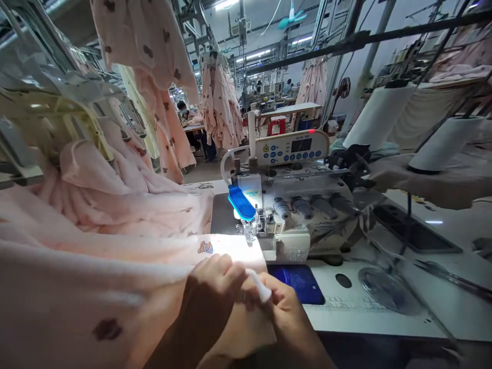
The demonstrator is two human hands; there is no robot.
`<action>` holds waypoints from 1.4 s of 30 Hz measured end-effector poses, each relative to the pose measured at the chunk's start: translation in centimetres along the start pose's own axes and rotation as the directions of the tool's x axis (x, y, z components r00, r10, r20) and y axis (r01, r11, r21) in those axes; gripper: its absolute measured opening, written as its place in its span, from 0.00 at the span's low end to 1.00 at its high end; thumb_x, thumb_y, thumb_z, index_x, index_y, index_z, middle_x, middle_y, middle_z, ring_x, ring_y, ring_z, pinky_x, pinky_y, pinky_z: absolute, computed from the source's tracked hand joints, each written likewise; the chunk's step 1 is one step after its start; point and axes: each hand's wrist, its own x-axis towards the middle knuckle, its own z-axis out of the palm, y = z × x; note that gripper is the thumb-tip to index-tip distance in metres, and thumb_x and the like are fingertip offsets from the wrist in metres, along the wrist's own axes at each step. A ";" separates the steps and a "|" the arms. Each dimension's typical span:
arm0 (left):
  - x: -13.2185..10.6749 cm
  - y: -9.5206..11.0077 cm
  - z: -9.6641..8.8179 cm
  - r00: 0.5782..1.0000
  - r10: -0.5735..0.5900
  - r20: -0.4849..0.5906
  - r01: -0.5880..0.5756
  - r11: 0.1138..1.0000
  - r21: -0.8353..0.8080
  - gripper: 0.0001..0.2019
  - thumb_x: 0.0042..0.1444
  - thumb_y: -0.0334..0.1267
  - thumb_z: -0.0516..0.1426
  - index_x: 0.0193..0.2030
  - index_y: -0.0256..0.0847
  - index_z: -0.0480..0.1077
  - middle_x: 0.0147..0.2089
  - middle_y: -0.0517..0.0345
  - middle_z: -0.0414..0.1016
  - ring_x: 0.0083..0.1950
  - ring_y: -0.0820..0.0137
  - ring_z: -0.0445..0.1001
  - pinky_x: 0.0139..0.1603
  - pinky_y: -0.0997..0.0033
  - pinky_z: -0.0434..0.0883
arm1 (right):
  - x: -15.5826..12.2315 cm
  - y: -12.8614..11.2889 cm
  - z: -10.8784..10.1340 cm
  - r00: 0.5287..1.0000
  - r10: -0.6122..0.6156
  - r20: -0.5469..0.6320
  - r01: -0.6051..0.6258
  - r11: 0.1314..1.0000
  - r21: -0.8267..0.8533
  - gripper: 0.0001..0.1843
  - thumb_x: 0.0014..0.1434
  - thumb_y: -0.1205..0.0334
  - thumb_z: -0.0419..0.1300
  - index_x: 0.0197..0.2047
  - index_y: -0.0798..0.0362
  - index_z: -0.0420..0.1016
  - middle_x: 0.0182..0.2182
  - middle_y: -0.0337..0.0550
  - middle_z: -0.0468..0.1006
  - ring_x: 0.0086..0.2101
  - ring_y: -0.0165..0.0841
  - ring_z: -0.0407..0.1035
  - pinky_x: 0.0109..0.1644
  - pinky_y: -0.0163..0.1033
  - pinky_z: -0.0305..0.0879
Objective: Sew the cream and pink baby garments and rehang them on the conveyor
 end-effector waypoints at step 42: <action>-4.0 1.8 3.9 0.955 0.064 -0.290 -0.145 0.952 -0.269 0.13 0.47 0.24 0.56 0.42 0.33 0.70 0.27 0.56 0.68 0.31 0.71 0.65 0.36 0.68 0.64 | -1.7 0.7 -0.7 0.985 0.161 -0.055 -0.167 0.975 -0.147 0.16 0.56 0.49 0.57 0.29 0.55 0.68 0.23 0.37 0.69 0.24 0.30 0.63 0.29 0.33 0.63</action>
